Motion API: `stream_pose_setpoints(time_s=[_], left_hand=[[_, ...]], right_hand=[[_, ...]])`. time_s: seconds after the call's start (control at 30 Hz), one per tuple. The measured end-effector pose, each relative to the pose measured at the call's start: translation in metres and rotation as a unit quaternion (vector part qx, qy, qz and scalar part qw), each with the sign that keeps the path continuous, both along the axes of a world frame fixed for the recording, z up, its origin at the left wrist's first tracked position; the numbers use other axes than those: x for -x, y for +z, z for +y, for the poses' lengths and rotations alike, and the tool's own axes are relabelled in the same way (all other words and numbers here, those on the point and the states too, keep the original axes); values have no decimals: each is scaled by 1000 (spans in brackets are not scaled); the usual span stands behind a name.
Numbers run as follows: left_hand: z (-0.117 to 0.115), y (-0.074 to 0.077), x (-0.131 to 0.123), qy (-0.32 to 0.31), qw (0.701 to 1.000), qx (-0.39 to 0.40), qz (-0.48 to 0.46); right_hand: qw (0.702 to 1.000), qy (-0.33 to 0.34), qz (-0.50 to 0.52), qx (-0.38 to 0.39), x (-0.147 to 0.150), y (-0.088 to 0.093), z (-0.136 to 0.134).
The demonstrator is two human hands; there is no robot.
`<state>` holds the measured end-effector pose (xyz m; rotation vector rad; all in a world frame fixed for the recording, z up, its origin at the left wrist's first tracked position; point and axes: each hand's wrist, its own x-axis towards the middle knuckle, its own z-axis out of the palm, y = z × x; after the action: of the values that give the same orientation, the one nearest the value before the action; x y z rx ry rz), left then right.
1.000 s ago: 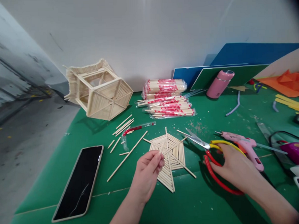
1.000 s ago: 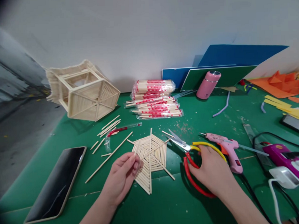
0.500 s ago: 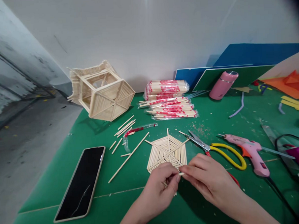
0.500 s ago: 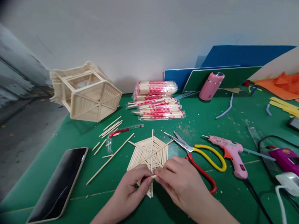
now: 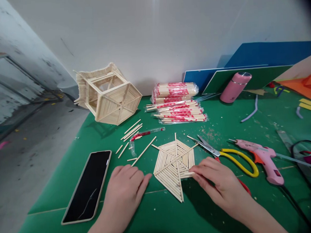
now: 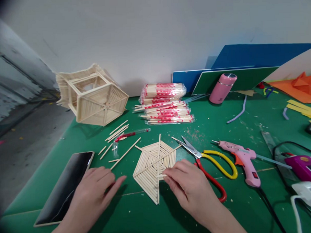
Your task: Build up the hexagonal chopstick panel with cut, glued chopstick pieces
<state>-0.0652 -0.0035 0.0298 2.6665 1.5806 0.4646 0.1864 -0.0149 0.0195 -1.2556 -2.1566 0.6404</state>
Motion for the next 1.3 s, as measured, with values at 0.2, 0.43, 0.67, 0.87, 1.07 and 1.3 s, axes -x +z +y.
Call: stream_pose_setpoints(time_s=[0.2,0.43,0.67,0.87,1.07,1.3], left_hand=[[-16,4,-34,-34,997,-57,-38],[-23,-10,-58,-116,992,35,-34],[-22,-19,-58,-99,994,36,20],[-20,-25,-63,-77,992,83,60],[-14,-22,-66,-78,996,45,13],[-11,-21,-68,-83,996,32,-21]], right_hand=[[997,51,-47,26,15,1,-6],[996,58,-61,30,20,0,-10],[997,36,-72,19,24,-10,-12],[993,-2,-119,15,27,-22,-15],[994,-15,-113,6,27,-23,-9],[995,-21,-93,20,31,-22,-7]])
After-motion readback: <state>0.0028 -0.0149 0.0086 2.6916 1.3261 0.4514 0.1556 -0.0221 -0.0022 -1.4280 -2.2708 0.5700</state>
